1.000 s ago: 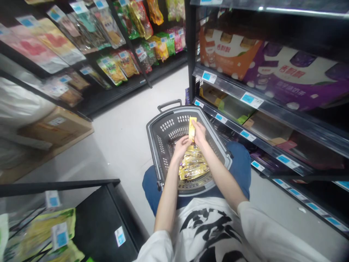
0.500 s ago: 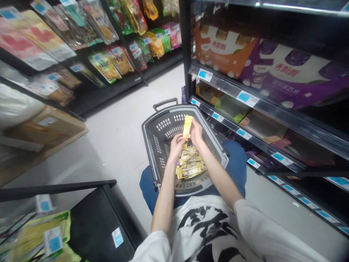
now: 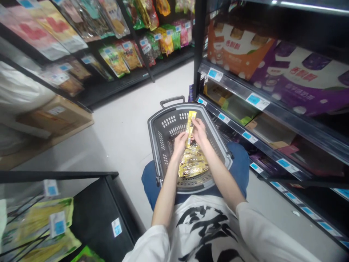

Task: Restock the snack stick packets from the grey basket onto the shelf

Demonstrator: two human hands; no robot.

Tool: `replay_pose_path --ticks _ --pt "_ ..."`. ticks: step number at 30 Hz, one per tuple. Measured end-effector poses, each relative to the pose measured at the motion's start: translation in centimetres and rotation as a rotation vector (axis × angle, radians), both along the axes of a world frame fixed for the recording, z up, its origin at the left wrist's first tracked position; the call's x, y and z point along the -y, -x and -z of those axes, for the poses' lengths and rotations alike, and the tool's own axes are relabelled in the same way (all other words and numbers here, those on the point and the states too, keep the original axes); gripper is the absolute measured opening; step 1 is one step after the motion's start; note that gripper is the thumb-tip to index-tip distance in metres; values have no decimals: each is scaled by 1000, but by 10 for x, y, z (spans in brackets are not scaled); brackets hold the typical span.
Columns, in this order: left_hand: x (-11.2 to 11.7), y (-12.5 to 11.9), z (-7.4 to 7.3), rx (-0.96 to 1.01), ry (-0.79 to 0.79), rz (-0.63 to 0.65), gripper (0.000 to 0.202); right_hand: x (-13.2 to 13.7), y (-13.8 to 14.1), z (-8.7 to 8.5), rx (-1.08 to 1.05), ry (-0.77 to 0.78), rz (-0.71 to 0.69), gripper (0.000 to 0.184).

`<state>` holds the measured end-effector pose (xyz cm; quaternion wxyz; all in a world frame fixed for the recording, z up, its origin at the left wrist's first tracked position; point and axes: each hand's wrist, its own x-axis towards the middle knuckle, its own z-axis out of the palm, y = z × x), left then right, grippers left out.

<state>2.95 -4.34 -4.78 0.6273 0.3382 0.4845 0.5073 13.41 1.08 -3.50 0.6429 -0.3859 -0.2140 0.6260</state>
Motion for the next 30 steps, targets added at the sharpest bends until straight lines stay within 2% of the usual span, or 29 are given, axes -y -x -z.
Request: replay_pose_path --ticks 8,14,20,25,30 --pt "-2 3 6 8 -15 -37 46 0 -1 3 1 3 -53 53" --pt "-1 2 1 46 0 -27 46 0 -2 1 -1 -17 -58 49" --pt "-1 2 -10 146 43 -13 46 4 0 -2 -28 -60 -333 45" --pt "-2 2 -16 223 64 -13 62 7 8 3 72 -66 -197 48" --pt "-2 -1 -15 220 83 -24 67 11 8 -1 103 -42 -156 49"
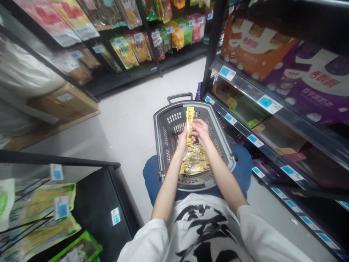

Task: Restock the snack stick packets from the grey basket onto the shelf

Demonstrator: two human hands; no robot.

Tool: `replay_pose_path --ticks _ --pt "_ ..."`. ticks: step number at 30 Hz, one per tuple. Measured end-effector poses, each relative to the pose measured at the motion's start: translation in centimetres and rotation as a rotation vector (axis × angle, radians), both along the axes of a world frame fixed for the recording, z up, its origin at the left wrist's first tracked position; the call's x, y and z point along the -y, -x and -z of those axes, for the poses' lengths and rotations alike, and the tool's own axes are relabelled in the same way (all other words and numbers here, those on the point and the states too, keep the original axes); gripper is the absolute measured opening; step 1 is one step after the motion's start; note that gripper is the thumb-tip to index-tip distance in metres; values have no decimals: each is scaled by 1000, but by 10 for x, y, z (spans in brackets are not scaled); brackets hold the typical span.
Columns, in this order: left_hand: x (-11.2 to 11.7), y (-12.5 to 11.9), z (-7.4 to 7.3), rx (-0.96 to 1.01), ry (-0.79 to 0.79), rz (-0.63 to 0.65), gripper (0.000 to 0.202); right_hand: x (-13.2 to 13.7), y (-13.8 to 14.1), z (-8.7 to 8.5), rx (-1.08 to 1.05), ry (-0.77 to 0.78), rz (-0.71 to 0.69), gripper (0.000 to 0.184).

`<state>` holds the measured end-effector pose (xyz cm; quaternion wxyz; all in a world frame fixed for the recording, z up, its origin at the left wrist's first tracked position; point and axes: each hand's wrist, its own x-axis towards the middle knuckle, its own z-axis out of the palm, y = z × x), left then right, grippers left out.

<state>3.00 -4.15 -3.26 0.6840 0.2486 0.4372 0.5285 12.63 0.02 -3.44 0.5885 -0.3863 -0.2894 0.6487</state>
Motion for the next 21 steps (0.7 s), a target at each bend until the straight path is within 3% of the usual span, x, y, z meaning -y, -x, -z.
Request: replay_pose_path --ticks 8,13,16,21 --pt "1 -2 -2 -49 33 -36 67 -4 1 4 88 -2 3 56" --pt "1 -2 1 -122 5 -195 54 -16 -9 18 298 -54 194 55" --pt "1 1 4 -159 -17 -336 46 -18 -20 24 476 -117 217 45" --pt "0 7 4 -182 -48 -492 52 -7 -24 22 823 -275 73 14"
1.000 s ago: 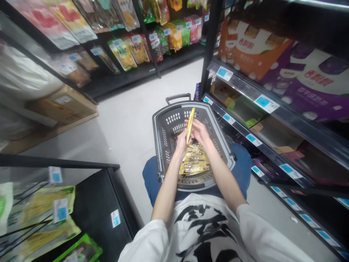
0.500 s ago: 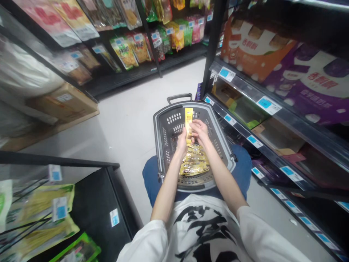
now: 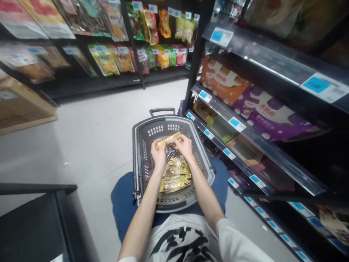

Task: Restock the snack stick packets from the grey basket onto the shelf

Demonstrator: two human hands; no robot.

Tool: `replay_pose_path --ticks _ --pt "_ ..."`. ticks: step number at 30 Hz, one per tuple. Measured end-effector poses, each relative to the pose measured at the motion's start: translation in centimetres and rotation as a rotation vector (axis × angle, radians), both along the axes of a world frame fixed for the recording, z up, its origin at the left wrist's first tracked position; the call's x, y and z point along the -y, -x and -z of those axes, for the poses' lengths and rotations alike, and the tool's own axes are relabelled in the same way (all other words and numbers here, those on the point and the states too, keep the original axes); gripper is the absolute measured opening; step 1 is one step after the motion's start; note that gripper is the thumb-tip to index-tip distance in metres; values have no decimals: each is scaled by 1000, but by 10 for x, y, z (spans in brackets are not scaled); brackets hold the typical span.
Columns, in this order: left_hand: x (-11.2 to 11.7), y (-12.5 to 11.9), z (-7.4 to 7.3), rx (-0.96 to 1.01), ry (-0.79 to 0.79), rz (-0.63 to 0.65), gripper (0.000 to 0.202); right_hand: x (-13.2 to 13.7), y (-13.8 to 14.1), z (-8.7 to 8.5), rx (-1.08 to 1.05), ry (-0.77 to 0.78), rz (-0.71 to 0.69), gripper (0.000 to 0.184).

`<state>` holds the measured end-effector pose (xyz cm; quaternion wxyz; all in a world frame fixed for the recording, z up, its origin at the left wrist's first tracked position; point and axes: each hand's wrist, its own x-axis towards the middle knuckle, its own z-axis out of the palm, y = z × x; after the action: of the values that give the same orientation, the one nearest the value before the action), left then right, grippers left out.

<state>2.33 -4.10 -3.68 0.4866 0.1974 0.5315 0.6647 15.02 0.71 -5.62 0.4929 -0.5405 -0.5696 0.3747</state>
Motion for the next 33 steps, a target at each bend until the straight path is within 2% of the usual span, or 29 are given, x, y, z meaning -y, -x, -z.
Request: replay_pose_path --ticks 1,2,6,9,12,15,21,26,30,33 --pt "0 1 0 -3 -1 -23 55 3 2 -2 62 -27 -37 7" --pt "0 2 0 -5 1 -43 57 6 4 -3 112 -51 -82 8" --pt "-1 5 0 13 11 -122 56 14 14 -7 299 -165 -353 41" --pt "0 7 0 56 14 -146 58 16 18 -8 417 -217 -446 44" --pt "-1 6 -2 106 11 -124 60 12 16 -11 536 -253 -405 31" --pt "-1 5 -4 120 4 -86 65 -8 3 -22 671 -304 -363 26" --pt "1 3 -2 75 74 92 57 -94 -59 -56 874 -328 -218 35" --pt "3 2 -1 -9 97 211 53 -159 -106 -73 1032 -206 -79 37" --pt "5 2 -2 -107 84 286 46 -183 -129 -75 1128 -43 70 37" --pt "6 2 -2 -185 75 319 42 -191 -138 -73 1199 84 125 38"
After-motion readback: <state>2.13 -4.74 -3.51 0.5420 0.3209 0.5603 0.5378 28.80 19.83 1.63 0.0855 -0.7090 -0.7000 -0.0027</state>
